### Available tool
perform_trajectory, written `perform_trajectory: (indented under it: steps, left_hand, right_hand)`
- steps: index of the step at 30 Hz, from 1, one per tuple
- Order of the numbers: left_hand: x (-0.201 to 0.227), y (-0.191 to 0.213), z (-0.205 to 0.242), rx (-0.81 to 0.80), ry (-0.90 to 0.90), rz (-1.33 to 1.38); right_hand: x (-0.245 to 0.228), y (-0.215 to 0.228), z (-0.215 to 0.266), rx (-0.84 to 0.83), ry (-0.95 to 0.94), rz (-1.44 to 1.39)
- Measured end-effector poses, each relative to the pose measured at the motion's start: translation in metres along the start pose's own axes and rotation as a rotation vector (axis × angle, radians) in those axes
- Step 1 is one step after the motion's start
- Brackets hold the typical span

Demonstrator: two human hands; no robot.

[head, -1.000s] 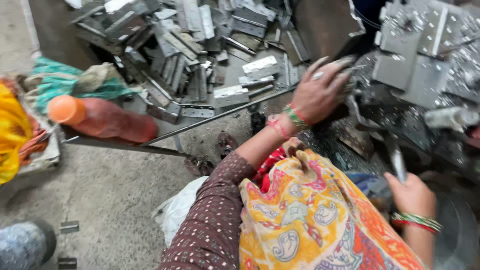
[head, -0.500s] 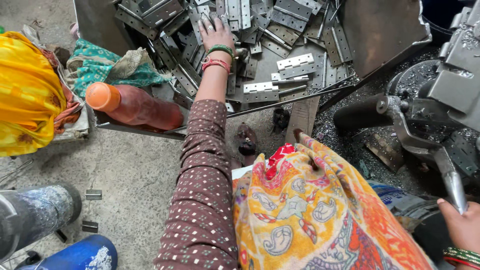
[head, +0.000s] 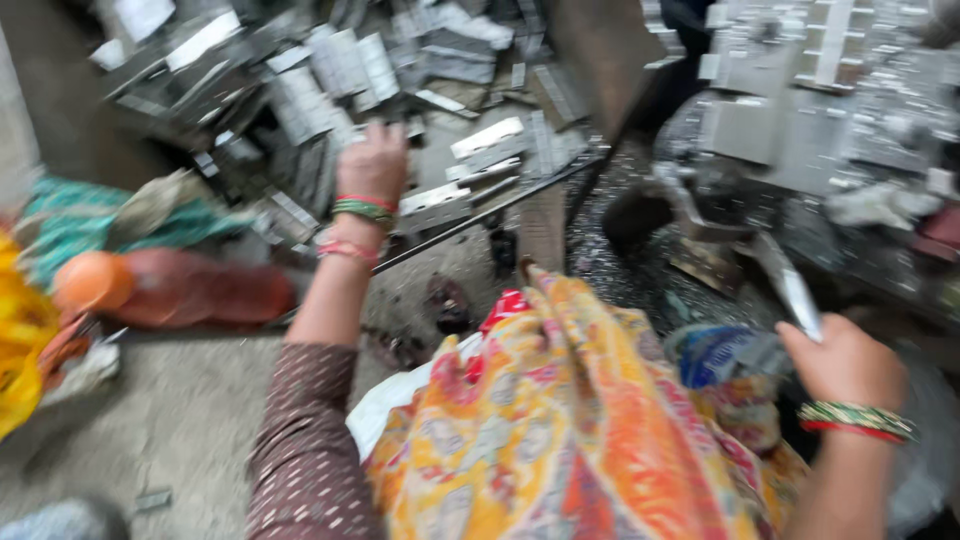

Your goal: The person repeatedly picks up metal hinge pieces from a bin, places them into a jig on a drill press, and operates the machine to drill holes. After each cycle, the person removes the processed piece and returns it to the bin.

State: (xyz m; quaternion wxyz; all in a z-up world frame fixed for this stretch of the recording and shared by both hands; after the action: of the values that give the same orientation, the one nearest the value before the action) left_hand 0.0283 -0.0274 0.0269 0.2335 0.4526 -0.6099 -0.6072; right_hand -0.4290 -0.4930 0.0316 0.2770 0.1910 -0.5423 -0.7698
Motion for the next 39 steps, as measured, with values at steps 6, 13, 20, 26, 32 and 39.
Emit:
perform_trajectory:
  steps: [6, 13, 20, 26, 32, 39]
  left_hand:
    - [0.103, 0.158, -0.004, 0.386, -0.303, 0.456]
    - [0.303, 0.246, 0.008, 0.669, -0.799, 0.608]
    - [0.367, 0.203, -0.007, 0.552, -0.585, 0.616]
    - [0.380, 0.188, -0.038, 0.494, -0.522, 0.576]
    - [0.395, 0.185, -0.050, 0.342, -0.557, 0.515]
    - [0.387, 0.188, -0.046, 0.422, -0.572, 0.532]
  right_hand:
    - [-0.039, 0.034, 0.023, -0.018, -0.039, -0.048]
    - [-0.048, 0.041, 0.028, 0.002, -0.030, -0.052]
    - [-0.054, 0.047, 0.029, -0.066, -0.088, -0.093]
    - [-0.055, 0.067, 0.009, -0.373, -0.086, -0.061]
    - [-0.042, 0.045, -0.006, -0.200, -0.015, -0.041]
    - [-0.040, -0.030, 0.021, 0.026, -0.056, -0.193]
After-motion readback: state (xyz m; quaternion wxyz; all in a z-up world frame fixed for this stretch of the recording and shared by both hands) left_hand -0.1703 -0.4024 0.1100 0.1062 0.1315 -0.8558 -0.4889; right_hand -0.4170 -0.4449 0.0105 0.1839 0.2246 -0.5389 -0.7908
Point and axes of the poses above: each hand's wrist, its own z-axis away from the middle knuckle, its own y-axis out of the back of the hand, x = y × z, the point moved 4 cm from there along -z, towards the middle knuckle, and after that the axes turned 2 degrees about -x, right-handed, at the moved point
